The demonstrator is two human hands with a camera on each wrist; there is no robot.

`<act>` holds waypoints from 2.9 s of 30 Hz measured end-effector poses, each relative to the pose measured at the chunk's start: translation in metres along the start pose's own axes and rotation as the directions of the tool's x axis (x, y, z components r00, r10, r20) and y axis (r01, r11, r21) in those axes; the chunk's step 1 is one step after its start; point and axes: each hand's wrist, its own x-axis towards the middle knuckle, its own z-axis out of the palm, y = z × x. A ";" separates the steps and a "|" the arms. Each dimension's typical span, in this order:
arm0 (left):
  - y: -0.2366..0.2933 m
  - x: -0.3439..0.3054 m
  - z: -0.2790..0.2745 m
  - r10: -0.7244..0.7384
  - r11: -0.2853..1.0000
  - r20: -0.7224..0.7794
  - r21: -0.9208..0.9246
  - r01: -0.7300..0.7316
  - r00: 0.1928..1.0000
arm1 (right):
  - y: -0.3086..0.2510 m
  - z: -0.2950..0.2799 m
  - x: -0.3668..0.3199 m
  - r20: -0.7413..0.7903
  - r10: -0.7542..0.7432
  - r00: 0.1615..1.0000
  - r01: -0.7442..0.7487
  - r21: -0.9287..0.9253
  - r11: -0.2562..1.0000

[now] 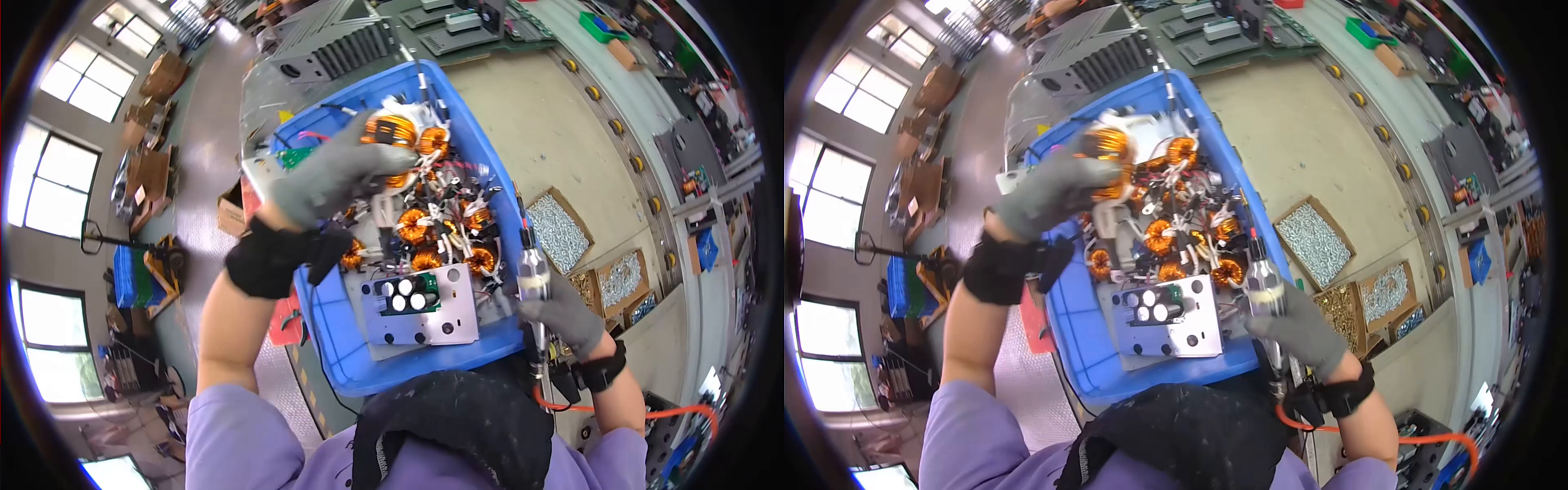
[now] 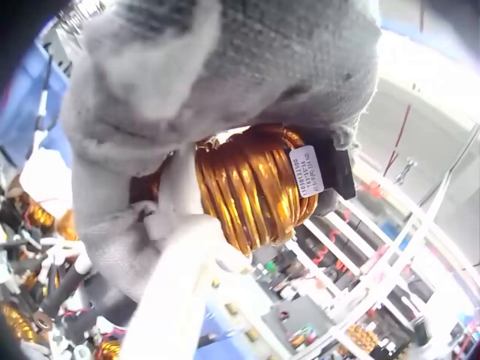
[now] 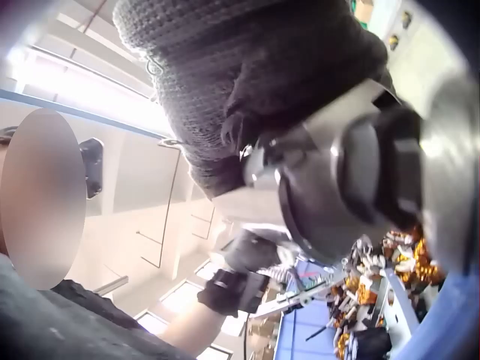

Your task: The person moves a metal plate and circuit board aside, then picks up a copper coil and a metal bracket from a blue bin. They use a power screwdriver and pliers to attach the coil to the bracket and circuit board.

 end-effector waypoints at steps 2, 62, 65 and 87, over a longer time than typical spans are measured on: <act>0.028 -0.062 -0.007 0.072 0.994 -0.134 0.090 -0.060 0.988 | -0.003 0.013 0.023 0.062 0.089 0.994 -0.088 -0.026 0.996; -0.207 -0.264 -0.040 -0.017 0.999 -0.587 0.014 0.031 0.809 | -0.007 0.181 0.075 0.377 0.026 0.926 0.377 -0.926 -0.013; -0.213 -0.260 -0.039 0.105 0.994 -0.626 0.081 -0.070 0.772 | -0.012 0.188 0.073 0.382 0.009 0.924 0.381 -0.923 -0.057; -0.210 -0.282 -0.048 -0.064 0.988 -0.381 -0.156 0.004 0.922 | -0.024 0.189 0.079 0.482 0.000 0.876 0.472 -0.858 -0.204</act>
